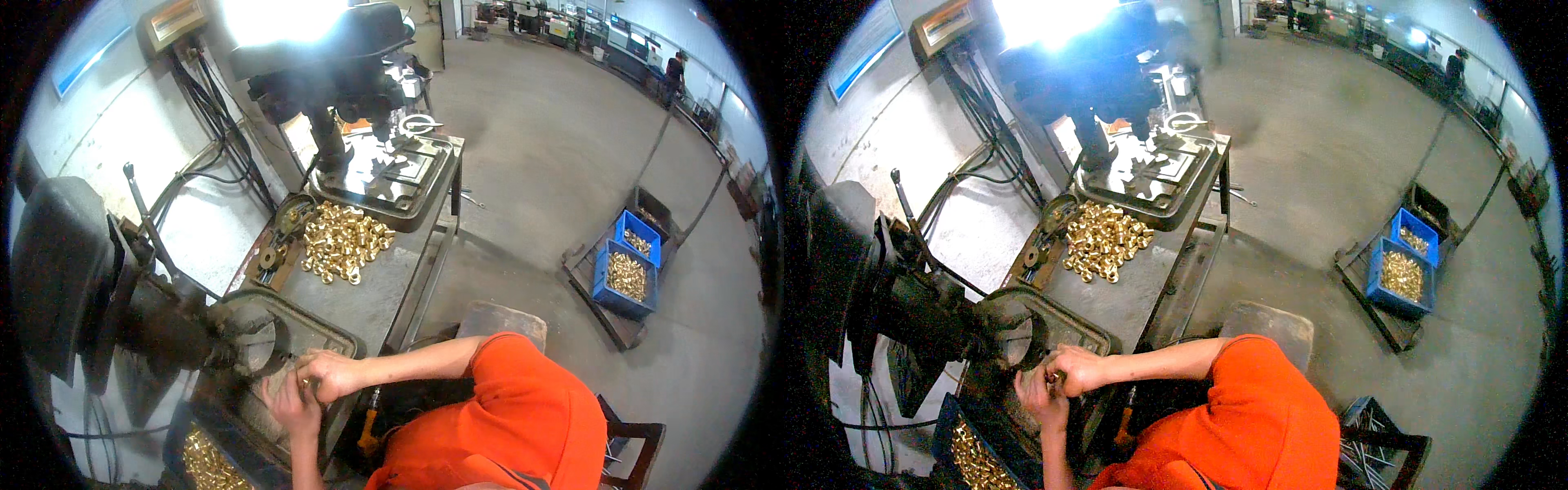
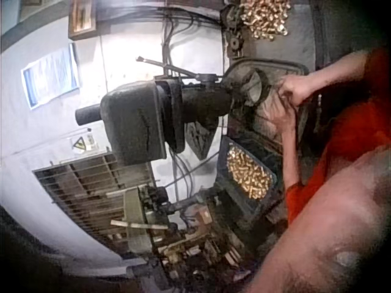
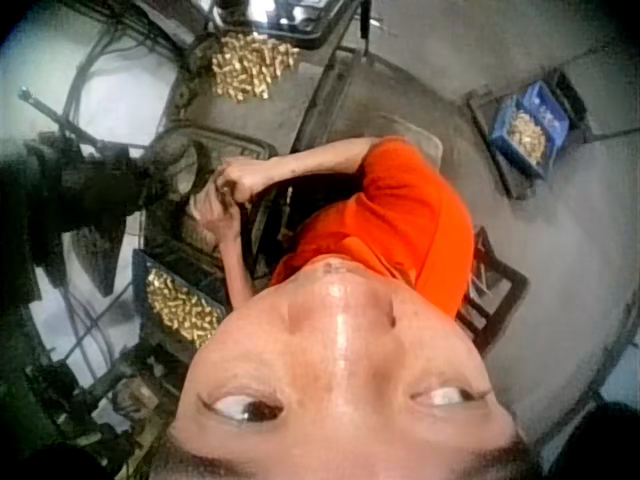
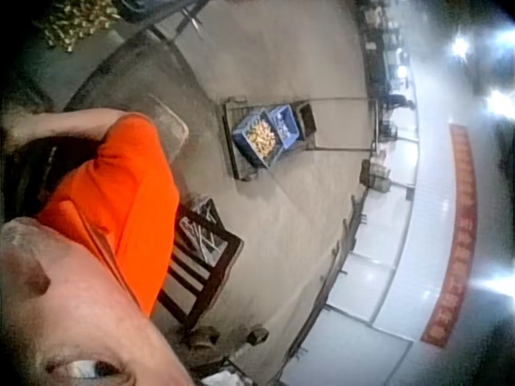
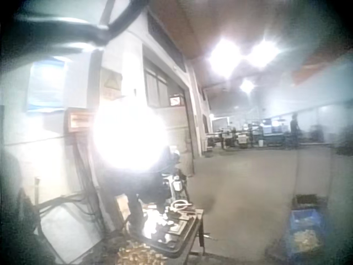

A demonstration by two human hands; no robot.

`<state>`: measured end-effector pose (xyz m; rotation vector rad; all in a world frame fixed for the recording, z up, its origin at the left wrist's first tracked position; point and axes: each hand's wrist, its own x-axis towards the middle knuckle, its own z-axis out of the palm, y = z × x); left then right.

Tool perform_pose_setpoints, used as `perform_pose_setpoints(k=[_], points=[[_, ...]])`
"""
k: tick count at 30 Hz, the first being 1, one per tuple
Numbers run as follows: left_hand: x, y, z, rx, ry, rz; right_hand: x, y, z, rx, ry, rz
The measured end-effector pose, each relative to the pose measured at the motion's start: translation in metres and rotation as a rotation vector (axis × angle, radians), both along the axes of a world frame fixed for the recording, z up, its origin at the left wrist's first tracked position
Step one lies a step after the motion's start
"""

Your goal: The person repeatedly picks small brass-colored metal parts from a blue bin, places them into a press machine, operates the lever, and removes the processed parts. The cycle continues throughout the clip with the person handling the parts one at a time.

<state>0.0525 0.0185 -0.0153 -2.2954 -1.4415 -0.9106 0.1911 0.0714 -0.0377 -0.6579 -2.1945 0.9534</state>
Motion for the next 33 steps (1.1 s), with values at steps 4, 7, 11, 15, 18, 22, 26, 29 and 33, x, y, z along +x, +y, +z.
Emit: perform_pose_setpoints(k=[4,7,11,15,18,22,26,29,33], points=[[-0.006,-0.012,0.0,-0.073,0.03,-0.007,-0.008,-0.004,-0.007,0.004,-0.015,0.092],[-0.01,-0.01,-0.001,-0.159,0.042,-0.083,0.005,0.009,-0.016,-0.112,-0.071,0.171],[-0.027,-0.027,-0.008,-0.161,-0.221,-0.039,0.033,0.037,-0.011,-0.104,0.051,0.139],[-0.079,-0.09,0.028,-0.343,-0.319,0.313,0.046,0.108,-0.006,0.031,-0.083,-0.189],[-0.116,-0.129,0.027,-0.303,-0.68,0.595,0.051,0.193,-0.046,0.4,-0.357,-0.356],[-0.172,-0.162,0.029,-0.166,-0.785,0.753,0.045,0.254,-0.064,0.232,-0.917,-0.424],[-0.218,-0.191,0.017,-0.232,-0.864,0.922,0.033,0.257,-0.061,0.196,-0.948,-0.479],[-0.262,-0.21,-0.003,-0.241,-0.75,0.928,0.018,0.246,-0.055,0.248,-0.98,-0.431],[-0.268,-0.179,0.003,-0.531,-0.566,0.918,0.036,0.22,-0.052,0.427,-0.599,-0.579]])
